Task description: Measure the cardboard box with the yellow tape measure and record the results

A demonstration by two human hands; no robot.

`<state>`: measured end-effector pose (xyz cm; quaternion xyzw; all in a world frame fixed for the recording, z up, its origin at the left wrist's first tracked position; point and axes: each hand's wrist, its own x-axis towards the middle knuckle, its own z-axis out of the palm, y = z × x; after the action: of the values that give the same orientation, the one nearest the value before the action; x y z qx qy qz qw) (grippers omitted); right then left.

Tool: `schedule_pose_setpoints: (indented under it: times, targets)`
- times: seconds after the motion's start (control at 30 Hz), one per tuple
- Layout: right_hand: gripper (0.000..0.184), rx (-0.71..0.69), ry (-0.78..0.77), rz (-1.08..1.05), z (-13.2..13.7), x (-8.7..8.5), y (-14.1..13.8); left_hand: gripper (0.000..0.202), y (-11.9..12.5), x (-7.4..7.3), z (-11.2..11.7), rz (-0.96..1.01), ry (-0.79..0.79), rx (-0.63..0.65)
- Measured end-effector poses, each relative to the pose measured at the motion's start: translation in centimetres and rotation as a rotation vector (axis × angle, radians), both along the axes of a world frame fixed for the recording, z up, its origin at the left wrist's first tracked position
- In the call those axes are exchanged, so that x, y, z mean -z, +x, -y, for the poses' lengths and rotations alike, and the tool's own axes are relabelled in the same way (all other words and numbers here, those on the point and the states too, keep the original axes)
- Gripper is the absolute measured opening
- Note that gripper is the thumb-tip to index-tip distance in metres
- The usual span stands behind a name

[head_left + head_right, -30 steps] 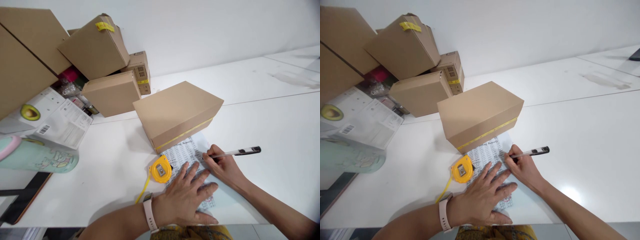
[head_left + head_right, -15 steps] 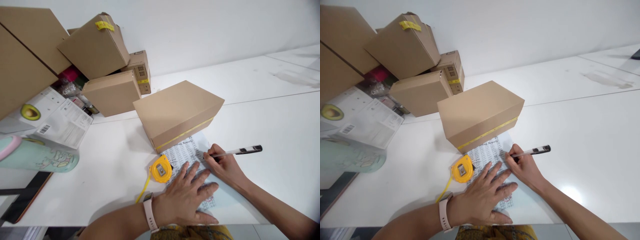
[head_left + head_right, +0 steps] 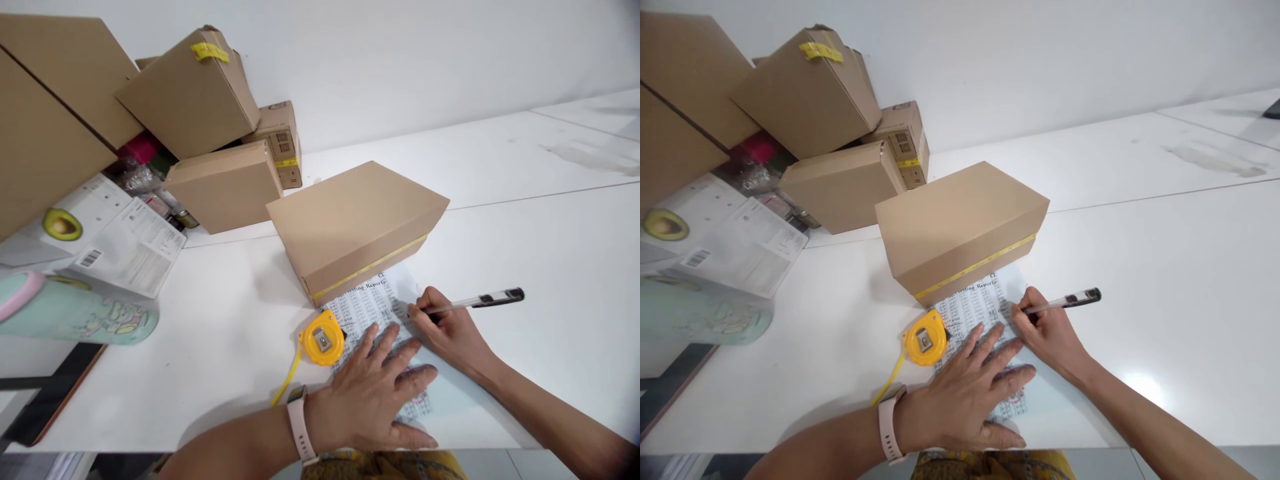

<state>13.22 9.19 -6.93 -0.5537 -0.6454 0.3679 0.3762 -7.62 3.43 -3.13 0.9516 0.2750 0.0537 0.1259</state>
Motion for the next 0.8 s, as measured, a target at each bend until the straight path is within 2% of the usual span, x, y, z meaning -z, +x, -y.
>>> schedule_pose_setpoints:
  times: [0.8]
  targets:
    - [0.025, 0.023, 0.009, 0.040, -0.13, -0.49, -0.09, 0.081, -0.06, -0.10, -0.13, -0.017, 0.027, 0.003]
